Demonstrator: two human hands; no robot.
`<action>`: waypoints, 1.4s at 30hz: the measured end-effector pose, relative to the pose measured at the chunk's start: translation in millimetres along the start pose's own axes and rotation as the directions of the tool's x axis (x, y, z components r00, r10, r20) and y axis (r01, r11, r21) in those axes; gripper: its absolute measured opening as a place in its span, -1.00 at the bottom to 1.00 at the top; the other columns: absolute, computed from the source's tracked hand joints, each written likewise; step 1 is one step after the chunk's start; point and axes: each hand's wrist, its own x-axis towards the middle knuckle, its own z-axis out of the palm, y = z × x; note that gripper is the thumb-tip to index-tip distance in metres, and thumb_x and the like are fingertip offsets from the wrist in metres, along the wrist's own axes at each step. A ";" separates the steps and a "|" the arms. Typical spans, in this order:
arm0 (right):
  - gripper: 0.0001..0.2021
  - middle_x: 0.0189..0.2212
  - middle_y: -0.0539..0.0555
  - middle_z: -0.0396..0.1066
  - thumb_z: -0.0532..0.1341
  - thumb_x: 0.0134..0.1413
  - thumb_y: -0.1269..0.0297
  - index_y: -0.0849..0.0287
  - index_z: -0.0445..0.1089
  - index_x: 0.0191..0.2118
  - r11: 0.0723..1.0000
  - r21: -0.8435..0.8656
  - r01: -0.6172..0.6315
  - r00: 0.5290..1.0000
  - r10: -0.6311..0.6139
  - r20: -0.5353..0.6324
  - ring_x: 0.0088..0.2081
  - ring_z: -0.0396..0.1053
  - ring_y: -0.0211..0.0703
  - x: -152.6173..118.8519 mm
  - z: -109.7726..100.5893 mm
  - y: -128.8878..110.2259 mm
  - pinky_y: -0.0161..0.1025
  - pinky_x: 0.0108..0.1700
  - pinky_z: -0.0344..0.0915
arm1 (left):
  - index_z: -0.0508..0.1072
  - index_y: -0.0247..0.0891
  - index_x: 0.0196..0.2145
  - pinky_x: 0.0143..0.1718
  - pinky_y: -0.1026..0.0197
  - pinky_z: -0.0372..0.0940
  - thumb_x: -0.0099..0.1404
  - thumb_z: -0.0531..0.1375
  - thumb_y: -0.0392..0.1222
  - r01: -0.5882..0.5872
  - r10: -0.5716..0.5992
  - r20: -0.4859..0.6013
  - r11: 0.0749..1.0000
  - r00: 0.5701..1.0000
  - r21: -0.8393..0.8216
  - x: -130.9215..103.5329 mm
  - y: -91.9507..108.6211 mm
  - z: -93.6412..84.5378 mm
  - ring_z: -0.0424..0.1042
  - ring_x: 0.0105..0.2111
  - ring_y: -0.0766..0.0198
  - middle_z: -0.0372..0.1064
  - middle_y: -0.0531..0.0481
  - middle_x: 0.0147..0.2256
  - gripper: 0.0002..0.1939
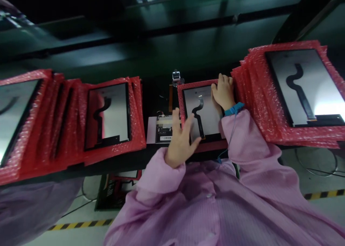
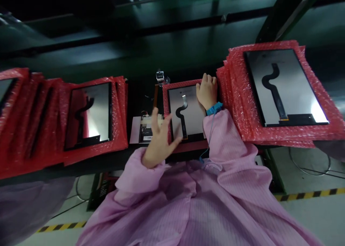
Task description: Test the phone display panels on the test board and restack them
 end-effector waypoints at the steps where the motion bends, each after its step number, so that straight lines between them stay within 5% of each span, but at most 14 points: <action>1: -0.58 0.15 0.47 0.26 0.07 0.26 0.35 0.46 0.30 0.17 1.000 -0.017 -0.015 1.000 0.015 -0.009 0.25 0.11 0.33 3.1 1.4 1.3 0.35 0.30 0.00 | -0.04 -0.12 0.39 0.37 -0.41 -0.03 0.35 0.25 -0.11 -0.017 0.015 0.062 1.000 0.998 0.018 -7.8 6.3 6.6 -0.38 0.46 -0.34 -0.56 -0.28 0.48 -0.21; 5: -0.78 0.04 0.40 0.32 0.09 0.26 0.37 0.36 0.44 -0.14 1.000 -0.022 -0.011 1.000 0.010 -0.026 0.19 0.16 0.32 14.3 0.5 2.4 0.35 0.26 0.06 | -0.26 0.01 0.45 0.36 -0.49 -0.06 0.36 0.24 -0.24 0.022 -0.025 0.068 0.998 0.997 0.052 -23.8 13.1 26.5 -0.42 0.47 -0.33 -0.63 -0.26 0.48 -0.06; 9: -0.82 0.00 0.33 0.34 0.03 0.27 0.42 0.28 0.38 -0.18 0.998 0.057 0.004 0.998 -0.001 -0.063 0.15 0.22 0.20 20.3 -10.0 1.4 0.26 0.27 0.10 | -0.32 0.05 0.46 0.37 -0.47 -0.10 0.27 0.35 -0.25 0.110 -0.110 0.010 0.994 0.994 -0.006 -22.3 11.7 27.7 -0.48 0.46 -0.33 -0.73 -0.26 0.47 0.09; 12: -0.81 -0.16 0.16 0.37 -0.03 0.37 0.25 0.09 0.29 -0.22 0.929 0.370 0.018 0.987 0.042 -0.154 0.01 0.34 0.03 17.4 -24.2 -2.3 0.09 0.17 0.28 | -0.38 0.07 0.46 0.39 -0.42 -0.08 0.10 0.47 -0.30 0.206 -0.206 0.006 0.977 0.979 -0.063 -17.6 12.2 23.9 -0.54 0.45 -0.33 -0.88 -0.26 0.45 0.31; 15: -0.79 -0.31 0.01 0.32 0.16 0.24 0.00 -0.02 0.19 -0.25 0.702 0.712 0.026 0.992 0.067 -0.103 -0.18 0.41 -0.07 7.1 -41.2 -11.1 -0.08 -0.08 0.42 | -0.43 0.06 0.46 0.37 -0.42 -0.03 -0.02 0.53 -0.32 0.250 -0.250 0.011 0.963 0.968 -0.099 -13.7 9.4 21.3 -0.53 0.44 -0.38 -0.88 -0.30 0.44 0.45; 18: -0.67 -0.34 -0.05 0.26 0.28 0.06 0.00 -0.03 0.11 -0.26 0.499 0.865 0.052 0.997 0.021 -0.071 -0.27 0.39 -0.15 -4.3 -55.0 -21.4 -0.17 -0.17 0.40 | -0.53 0.02 0.45 0.37 -0.42 -0.01 0.00 0.54 -0.19 0.228 -0.229 0.012 0.962 0.973 -0.152 -11.9 4.4 20.4 -0.42 0.46 -0.34 -0.62 -0.39 0.47 0.48; 21: -0.66 -0.34 -0.04 0.22 0.23 0.02 0.00 -0.02 0.04 -0.28 0.434 0.898 0.074 0.994 0.043 -0.103 -0.27 0.35 -0.16 -9.5 -59.5 -27.8 -0.18 -0.17 0.36 | -0.69 0.00 0.40 0.32 -0.18 0.24 0.26 0.38 -0.05 0.271 -0.283 0.010 0.909 0.959 -0.316 -12.5 2.8 19.5 0.07 0.41 -0.08 -0.20 -0.41 0.44 0.31; 24: -0.62 -0.34 -0.01 0.21 0.20 -0.01 -0.03 0.01 -0.03 -0.31 0.437 0.898 0.049 0.991 0.089 -0.097 -0.22 0.36 -0.12 -10.4 -55.6 -32.8 -0.17 -0.20 0.34 | -0.28 -0.08 0.45 0.15 0.00 0.43 0.39 0.23 0.08 0.310 -0.371 -0.020 0.804 0.929 -0.507 -16.4 0.8 12.3 0.42 0.20 0.06 0.18 -0.31 0.32 -0.07; 27: -0.67 -0.26 0.02 0.30 0.15 0.04 -0.05 0.00 0.02 -0.27 0.384 0.922 -0.056 0.996 0.088 0.024 -0.12 0.41 -0.08 -13.9 -48.4 -41.1 -0.16 -0.22 0.38 | 0.33 -0.21 0.21 0.05 0.01 0.49 0.31 0.27 0.18 0.329 -0.467 -0.118 0.760 0.876 -0.560 -24.8 -12.6 -11.2 0.54 0.02 0.02 0.49 -0.19 0.07 -0.35; 30: -0.65 -0.16 0.04 0.40 0.10 0.11 -0.11 -0.01 0.12 -0.13 0.281 0.945 -0.168 0.984 -0.016 0.180 -0.11 0.46 -0.09 -19.3 -40.0 -49.2 -0.16 -0.24 0.43 | 0.50 -0.19 0.02 -0.28 0.15 0.54 0.18 0.38 0.13 0.406 -0.629 -0.195 0.676 0.752 -0.615 -35.7 -37.4 -54.7 0.59 -0.29 0.15 0.60 -0.04 -0.18 -0.46; 34: -0.57 -0.14 0.01 0.45 0.23 0.07 -0.05 0.00 0.18 -0.01 0.159 0.933 -0.323 0.921 -0.174 0.349 -0.21 0.46 -0.21 -22.9 -27.0 -51.2 -0.27 -0.26 0.41 | 0.62 0.09 -0.26 -0.68 0.40 0.24 -0.04 0.49 0.02 0.455 -0.774 -0.298 0.586 0.558 -0.670 -46.2 -68.1 -127.0 0.31 -0.61 0.45 0.53 0.29 -0.46 -0.68; 38: -0.69 -0.18 -0.01 0.46 0.26 0.13 0.10 0.05 0.27 -0.05 0.167 0.898 -0.406 0.889 -0.156 0.431 -0.26 0.43 -0.29 -24.8 -14.7 -49.5 -0.34 -0.28 0.38 | 0.61 0.15 -0.39 -0.57 0.43 0.32 -0.08 0.51 0.07 0.581 -0.833 -0.268 0.535 0.484 -0.614 -53.5 -96.4 -179.8 0.32 -0.54 0.48 0.49 0.36 -0.50 -0.74; 42: -0.78 -0.23 -0.01 0.46 0.24 0.17 0.19 0.10 0.33 -0.09 0.203 0.878 -0.433 0.871 -0.154 0.466 -0.29 0.43 -0.32 -27.9 -6.0 -49.6 -0.38 -0.32 0.35 | 0.56 0.03 -0.32 -0.29 0.18 0.52 -0.10 0.51 0.08 0.689 -0.831 -0.351 0.554 0.431 -0.467 -62.5 -133.5 -193.1 0.45 -0.41 0.33 0.53 0.28 -0.44 -0.62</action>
